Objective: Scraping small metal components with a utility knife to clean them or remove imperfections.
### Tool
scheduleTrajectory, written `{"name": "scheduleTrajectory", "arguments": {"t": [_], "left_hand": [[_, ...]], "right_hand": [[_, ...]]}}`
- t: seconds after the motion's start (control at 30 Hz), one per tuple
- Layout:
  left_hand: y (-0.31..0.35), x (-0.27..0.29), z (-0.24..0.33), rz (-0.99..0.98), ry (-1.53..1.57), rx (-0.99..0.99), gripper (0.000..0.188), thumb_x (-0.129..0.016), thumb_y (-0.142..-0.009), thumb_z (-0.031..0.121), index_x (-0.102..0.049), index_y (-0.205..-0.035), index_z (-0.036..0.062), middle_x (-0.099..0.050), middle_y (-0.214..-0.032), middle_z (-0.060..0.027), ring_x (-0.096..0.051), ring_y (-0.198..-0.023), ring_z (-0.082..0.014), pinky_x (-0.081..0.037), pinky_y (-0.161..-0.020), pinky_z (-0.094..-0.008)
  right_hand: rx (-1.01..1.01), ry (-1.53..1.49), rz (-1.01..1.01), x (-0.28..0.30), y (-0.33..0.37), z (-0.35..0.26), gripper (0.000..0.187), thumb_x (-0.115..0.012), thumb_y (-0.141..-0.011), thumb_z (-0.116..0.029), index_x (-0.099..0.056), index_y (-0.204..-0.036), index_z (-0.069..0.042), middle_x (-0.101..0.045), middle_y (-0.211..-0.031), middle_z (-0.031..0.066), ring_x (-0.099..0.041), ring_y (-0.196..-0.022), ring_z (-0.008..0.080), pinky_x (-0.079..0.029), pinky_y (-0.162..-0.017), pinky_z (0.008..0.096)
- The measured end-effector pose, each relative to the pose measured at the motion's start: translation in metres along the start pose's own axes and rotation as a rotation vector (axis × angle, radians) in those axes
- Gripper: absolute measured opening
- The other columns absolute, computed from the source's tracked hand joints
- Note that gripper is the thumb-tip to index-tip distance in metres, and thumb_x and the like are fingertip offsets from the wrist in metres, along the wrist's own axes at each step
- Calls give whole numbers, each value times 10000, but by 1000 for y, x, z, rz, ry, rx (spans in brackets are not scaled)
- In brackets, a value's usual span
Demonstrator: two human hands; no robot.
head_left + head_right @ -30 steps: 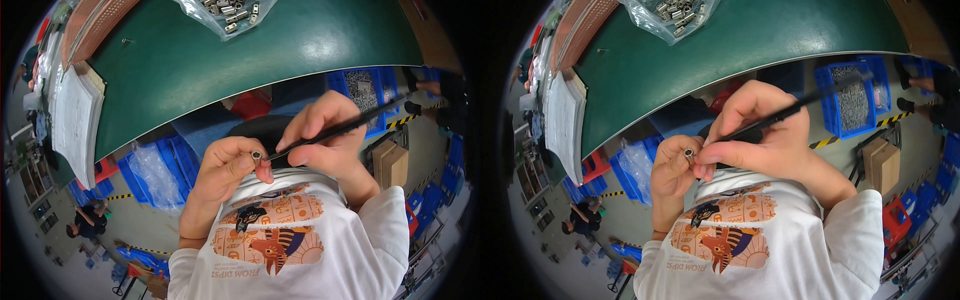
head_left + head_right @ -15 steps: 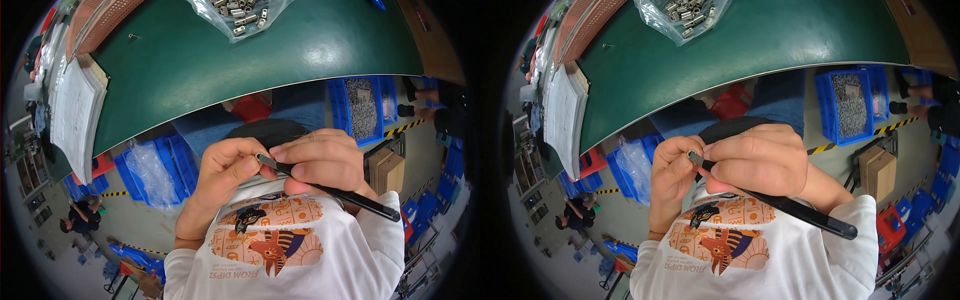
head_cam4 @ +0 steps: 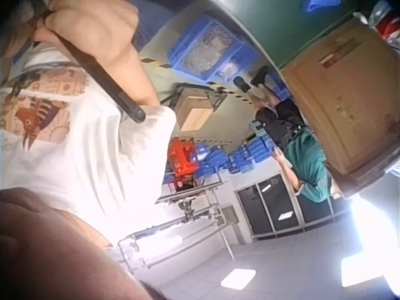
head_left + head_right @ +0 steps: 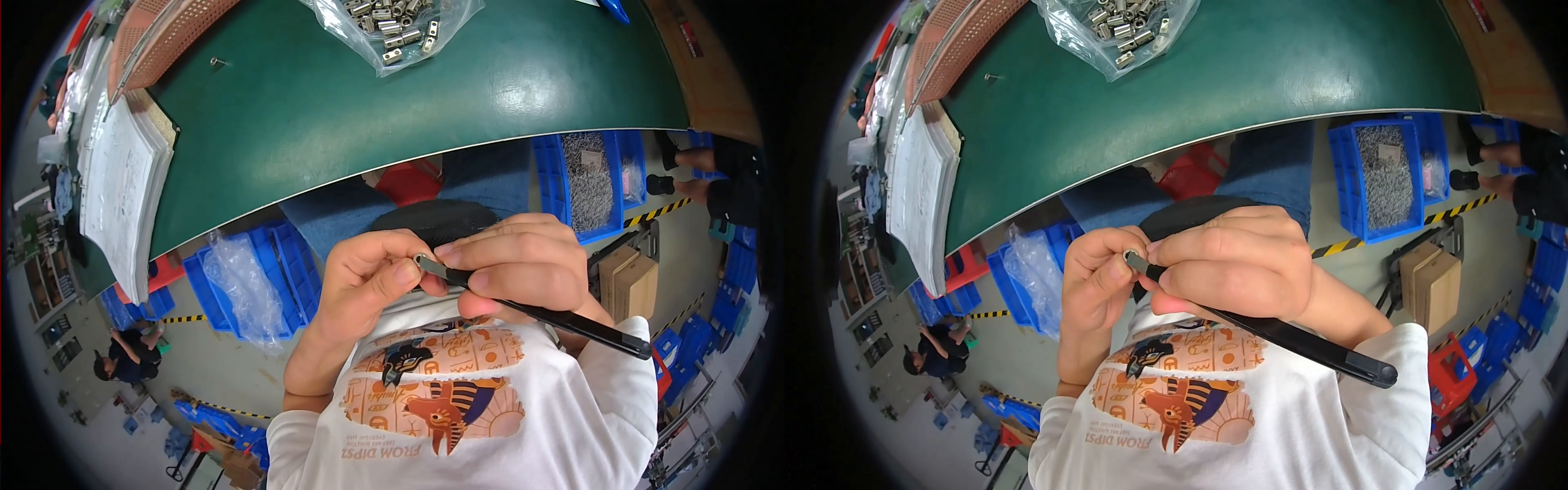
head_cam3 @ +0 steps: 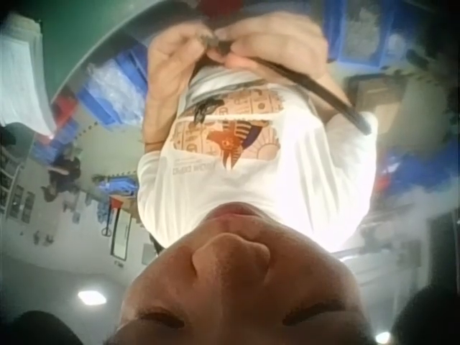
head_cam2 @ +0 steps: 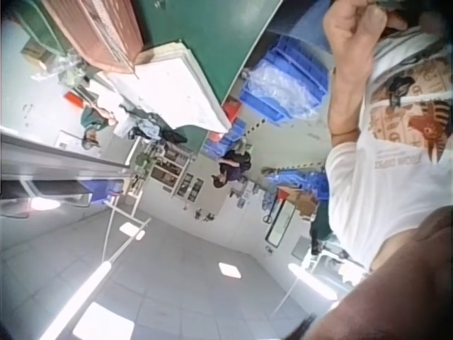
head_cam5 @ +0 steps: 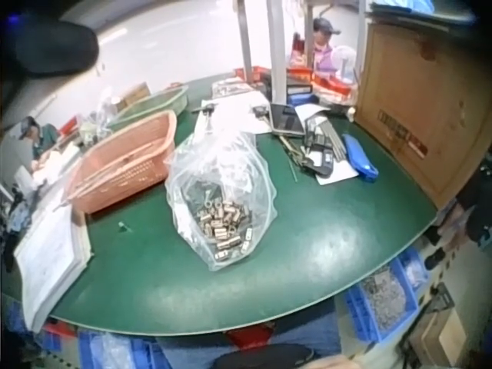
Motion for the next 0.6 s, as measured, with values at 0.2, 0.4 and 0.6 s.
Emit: {"name": "scheduleTrajectory", "arguments": {"t": [0.2,0.4,0.6], "left_hand": [[-1,1,0,8,7,5,193,-513,-852,104,-542,-957,-55,-579,-869,-113,-600,-781,-169,-489,-714,-271],[0,1,-2,3,30,7,189,-517,-849,98,-543,-960,-53,-582,-866,-110,-600,-782,-166,-488,-715,-270],[0,1,-2,11,29,20,183,-509,-850,88,-542,-962,-53,-582,-864,-109,-598,-783,-164,-486,-716,-267]], "right_hand": [[118,50,2,-3,1,-7,214,-703,-657,-118,-538,-741,-10,-603,-721,120,-626,-602,200,-497,-481,236],[101,14,13,-1,0,-7,217,-704,-659,-109,-532,-747,-10,-601,-714,118,-631,-622,204,-501,-483,238],[121,50,0,-3,1,-9,214,-700,-664,-111,-523,-737,-15,-599,-708,109,-632,-624,204,-499,-480,237]]}}
Point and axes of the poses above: each hand's wrist, its own y-axis away from the middle knuckle, its own x-axis out of the back of the hand, z = x × y, the point moved 10 cm from there along -y, towards the middle knuckle
